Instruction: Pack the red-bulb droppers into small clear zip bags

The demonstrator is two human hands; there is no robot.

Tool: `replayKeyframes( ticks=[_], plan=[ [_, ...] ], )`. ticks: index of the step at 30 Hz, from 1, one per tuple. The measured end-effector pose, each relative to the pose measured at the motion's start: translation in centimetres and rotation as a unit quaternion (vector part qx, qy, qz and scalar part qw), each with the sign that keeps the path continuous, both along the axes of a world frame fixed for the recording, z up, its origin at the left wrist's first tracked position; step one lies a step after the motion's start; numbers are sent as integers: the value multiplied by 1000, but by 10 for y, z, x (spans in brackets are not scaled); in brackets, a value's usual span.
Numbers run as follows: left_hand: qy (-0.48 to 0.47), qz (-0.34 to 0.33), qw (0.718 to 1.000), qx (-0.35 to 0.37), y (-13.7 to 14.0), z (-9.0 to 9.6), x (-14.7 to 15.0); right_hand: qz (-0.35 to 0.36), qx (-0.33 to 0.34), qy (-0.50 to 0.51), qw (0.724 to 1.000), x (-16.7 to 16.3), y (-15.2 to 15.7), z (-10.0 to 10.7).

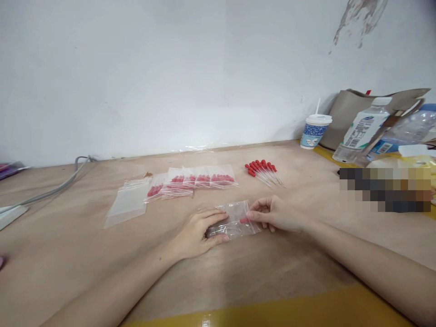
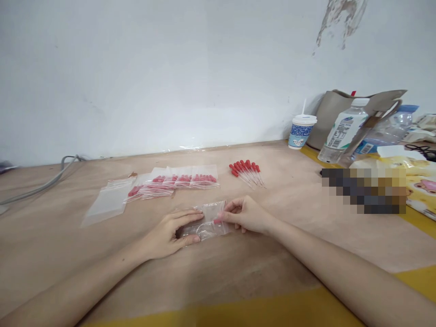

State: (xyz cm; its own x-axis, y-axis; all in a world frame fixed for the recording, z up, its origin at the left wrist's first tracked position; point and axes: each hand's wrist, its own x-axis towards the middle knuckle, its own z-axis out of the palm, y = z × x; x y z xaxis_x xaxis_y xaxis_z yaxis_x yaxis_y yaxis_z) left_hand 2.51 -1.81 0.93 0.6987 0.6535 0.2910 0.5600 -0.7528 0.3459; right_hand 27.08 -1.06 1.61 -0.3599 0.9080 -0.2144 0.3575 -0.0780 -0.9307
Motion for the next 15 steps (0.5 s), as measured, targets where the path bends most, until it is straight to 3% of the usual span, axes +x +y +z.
replayKeyframes(
  ticks=[7,15],
  plan=[
    [-71,5,994,82,3,-4,-5,-104,-24,46,993,1,5,-10],
    [-36,9,999,-11,1,-3,-9,-87,-85,128,984,13,11,-13]
  ],
)
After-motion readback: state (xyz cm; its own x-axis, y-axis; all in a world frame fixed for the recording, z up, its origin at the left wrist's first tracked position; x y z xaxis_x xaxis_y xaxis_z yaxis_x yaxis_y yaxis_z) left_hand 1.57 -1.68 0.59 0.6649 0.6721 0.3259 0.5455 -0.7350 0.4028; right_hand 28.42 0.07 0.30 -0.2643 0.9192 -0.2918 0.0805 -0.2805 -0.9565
